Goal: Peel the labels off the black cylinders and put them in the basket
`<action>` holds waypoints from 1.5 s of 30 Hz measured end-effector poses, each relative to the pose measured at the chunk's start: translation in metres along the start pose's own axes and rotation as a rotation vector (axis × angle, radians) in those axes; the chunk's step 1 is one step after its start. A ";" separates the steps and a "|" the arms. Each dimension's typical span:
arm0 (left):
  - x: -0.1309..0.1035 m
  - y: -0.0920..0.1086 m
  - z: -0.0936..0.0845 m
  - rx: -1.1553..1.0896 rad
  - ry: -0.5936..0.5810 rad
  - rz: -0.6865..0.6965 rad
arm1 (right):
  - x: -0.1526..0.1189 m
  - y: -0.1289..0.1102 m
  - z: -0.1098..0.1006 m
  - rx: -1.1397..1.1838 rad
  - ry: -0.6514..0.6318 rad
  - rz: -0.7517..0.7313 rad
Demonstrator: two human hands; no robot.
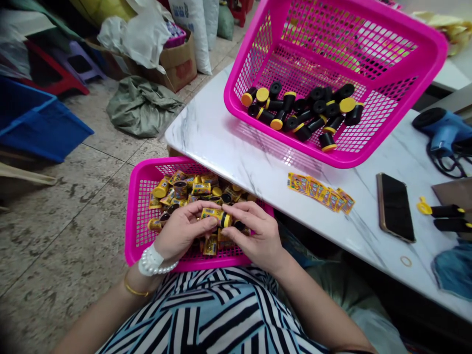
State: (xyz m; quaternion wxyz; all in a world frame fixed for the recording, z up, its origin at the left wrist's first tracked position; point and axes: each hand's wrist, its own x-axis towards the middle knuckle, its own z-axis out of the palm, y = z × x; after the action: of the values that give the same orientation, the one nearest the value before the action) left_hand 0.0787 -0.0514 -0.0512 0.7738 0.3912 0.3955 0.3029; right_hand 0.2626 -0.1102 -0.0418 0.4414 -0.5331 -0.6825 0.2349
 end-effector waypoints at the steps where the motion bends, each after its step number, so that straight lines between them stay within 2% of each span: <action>1: 0.001 0.000 0.002 0.006 -0.010 0.007 | -0.001 0.000 -0.001 -0.018 0.005 0.010; 4: 0.003 0.000 0.008 0.008 -0.060 0.017 | -0.002 0.001 -0.003 -0.045 0.026 0.016; 7: 0.003 -0.003 0.005 -0.023 -0.101 -0.029 | -0.003 0.002 -0.006 -0.068 0.063 -0.056; 12: 0.000 -0.007 -0.005 -0.074 -0.077 -0.065 | -0.003 0.003 -0.004 -0.065 0.064 -0.084; 16: 0.000 -0.003 -0.002 -0.071 -0.071 -0.035 | -0.004 0.006 -0.001 -0.018 0.064 -0.071; 22: 0.002 0.005 0.007 0.014 -0.087 0.066 | -0.004 0.007 0.003 0.083 0.140 0.023; 27: -0.001 0.008 0.004 0.126 -0.103 0.182 | -0.006 0.002 0.004 0.118 0.166 0.034; 30: -0.002 0.009 0.002 0.258 -0.111 0.270 | -0.010 0.000 0.008 0.230 0.182 0.162; 33: -0.003 0.008 0.002 0.292 -0.104 0.283 | -0.011 -0.002 0.012 0.307 0.173 0.277; 35: -0.004 0.005 0.002 0.236 -0.095 0.249 | -0.010 -0.003 0.011 0.263 0.151 0.244; 39: -0.007 -0.002 -0.003 0.032 -0.069 0.078 | -0.006 -0.004 0.005 0.010 0.133 -0.003; 41: -0.008 -0.006 -0.006 0.005 -0.069 0.002 | -0.005 -0.003 0.004 -0.042 0.112 -0.094; 43: -0.008 -0.008 -0.008 0.036 -0.062 -0.006 | -0.006 0.000 0.008 -0.029 0.096 -0.097; 45: -0.007 -0.009 -0.009 0.084 -0.038 0.051 | -0.008 0.003 0.015 0.047 0.126 0.005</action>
State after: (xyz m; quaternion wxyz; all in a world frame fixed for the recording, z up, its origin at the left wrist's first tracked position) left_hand 0.0694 -0.0581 -0.0596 0.7561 0.4390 0.3830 0.2982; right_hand 0.2514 -0.1147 -0.0548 0.4952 -0.5380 -0.6464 0.2179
